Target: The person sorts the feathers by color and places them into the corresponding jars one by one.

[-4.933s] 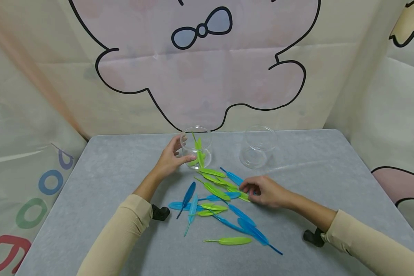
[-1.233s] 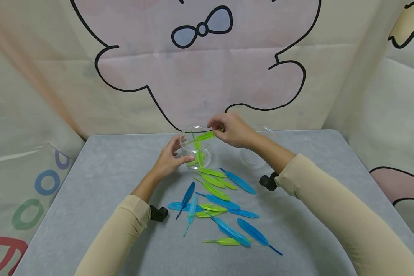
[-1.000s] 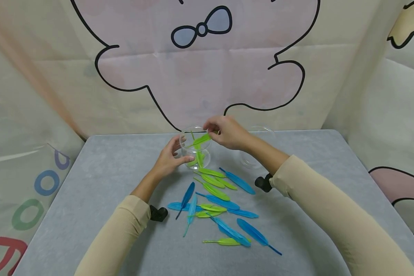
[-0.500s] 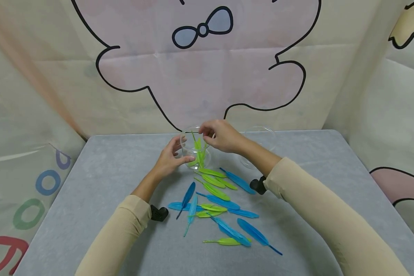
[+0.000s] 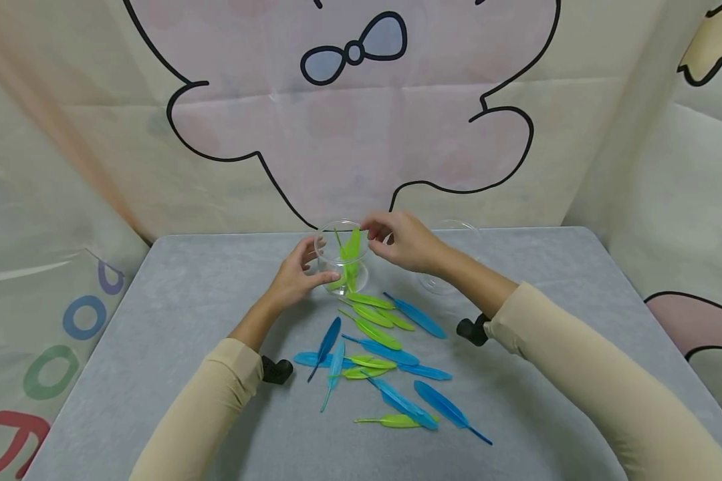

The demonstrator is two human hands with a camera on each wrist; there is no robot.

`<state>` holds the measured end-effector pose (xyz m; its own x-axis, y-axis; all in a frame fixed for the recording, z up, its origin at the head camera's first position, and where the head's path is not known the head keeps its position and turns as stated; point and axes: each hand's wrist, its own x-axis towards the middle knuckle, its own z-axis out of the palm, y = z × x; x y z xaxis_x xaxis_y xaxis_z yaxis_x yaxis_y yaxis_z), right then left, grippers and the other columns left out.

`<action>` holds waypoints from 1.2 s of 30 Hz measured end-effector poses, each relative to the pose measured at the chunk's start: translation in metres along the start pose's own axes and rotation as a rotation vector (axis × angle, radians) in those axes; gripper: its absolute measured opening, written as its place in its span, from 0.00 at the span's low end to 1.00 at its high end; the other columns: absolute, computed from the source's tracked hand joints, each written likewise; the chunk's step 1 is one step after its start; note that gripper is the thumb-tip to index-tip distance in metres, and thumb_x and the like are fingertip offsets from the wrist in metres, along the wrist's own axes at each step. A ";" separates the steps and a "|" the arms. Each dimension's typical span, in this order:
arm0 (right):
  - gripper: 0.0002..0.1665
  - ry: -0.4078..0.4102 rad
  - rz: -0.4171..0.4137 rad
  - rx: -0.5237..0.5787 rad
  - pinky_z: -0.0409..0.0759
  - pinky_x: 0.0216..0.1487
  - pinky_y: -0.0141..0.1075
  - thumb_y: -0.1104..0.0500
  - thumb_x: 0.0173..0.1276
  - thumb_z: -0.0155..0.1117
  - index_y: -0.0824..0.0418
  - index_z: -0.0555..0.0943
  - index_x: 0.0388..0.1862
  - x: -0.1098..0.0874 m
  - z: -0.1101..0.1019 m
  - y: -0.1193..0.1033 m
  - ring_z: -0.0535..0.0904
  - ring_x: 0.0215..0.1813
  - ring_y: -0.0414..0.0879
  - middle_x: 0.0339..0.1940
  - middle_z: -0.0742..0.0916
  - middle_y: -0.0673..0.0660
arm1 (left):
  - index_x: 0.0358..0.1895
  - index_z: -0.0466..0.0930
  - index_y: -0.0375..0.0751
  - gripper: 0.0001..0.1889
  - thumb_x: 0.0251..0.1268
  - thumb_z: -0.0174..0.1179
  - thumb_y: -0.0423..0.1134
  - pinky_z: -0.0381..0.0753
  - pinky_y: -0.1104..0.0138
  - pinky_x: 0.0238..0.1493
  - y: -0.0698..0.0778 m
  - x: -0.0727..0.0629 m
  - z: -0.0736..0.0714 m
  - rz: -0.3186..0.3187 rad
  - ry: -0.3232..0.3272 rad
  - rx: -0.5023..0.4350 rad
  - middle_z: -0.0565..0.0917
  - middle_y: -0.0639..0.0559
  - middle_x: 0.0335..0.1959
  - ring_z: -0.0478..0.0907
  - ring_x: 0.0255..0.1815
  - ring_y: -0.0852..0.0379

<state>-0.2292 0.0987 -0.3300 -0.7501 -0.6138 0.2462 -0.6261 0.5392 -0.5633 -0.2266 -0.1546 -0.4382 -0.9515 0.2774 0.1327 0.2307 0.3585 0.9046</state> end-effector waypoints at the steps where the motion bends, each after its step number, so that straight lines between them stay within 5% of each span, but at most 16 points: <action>1: 0.15 -0.001 -0.007 0.004 0.83 0.45 0.42 0.67 0.69 0.63 0.68 0.80 0.54 -0.004 0.000 0.001 0.82 0.40 0.47 0.37 0.86 0.56 | 0.74 0.60 0.47 0.41 0.60 0.72 0.42 0.60 0.43 0.71 0.000 0.000 0.000 -0.001 -0.003 0.001 0.67 0.44 0.73 0.62 0.74 0.44; 19: 0.14 -0.083 0.018 0.072 0.85 0.44 0.44 0.68 0.65 0.67 0.65 0.82 0.50 -0.065 0.024 0.038 0.84 0.41 0.44 0.39 0.89 0.58 | 0.81 0.47 0.50 0.51 0.60 0.72 0.42 0.63 0.44 0.69 0.006 0.003 -0.005 0.013 -0.051 0.052 0.66 0.40 0.74 0.65 0.73 0.42; 30: 0.17 -0.150 0.037 0.100 0.84 0.43 0.41 0.68 0.63 0.71 0.69 0.81 0.51 -0.086 0.042 0.047 0.84 0.40 0.43 0.41 0.89 0.57 | 0.81 0.49 0.53 0.49 0.61 0.72 0.41 0.62 0.42 0.70 0.005 0.004 -0.007 0.024 -0.077 0.034 0.64 0.40 0.75 0.63 0.74 0.41; 36: 0.18 -0.174 0.063 0.132 0.84 0.43 0.40 0.68 0.62 0.72 0.69 0.82 0.51 -0.094 0.050 0.052 0.84 0.39 0.41 0.41 0.89 0.56 | 0.80 0.50 0.47 0.49 0.61 0.72 0.40 0.60 0.43 0.71 0.005 0.005 -0.008 0.040 -0.090 0.026 0.59 0.43 0.78 0.58 0.77 0.42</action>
<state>-0.1808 0.1553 -0.4212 -0.7314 -0.6779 0.0738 -0.5373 0.5064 -0.6745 -0.2321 -0.1580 -0.4297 -0.9197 0.3702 0.1305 0.2742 0.3682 0.8884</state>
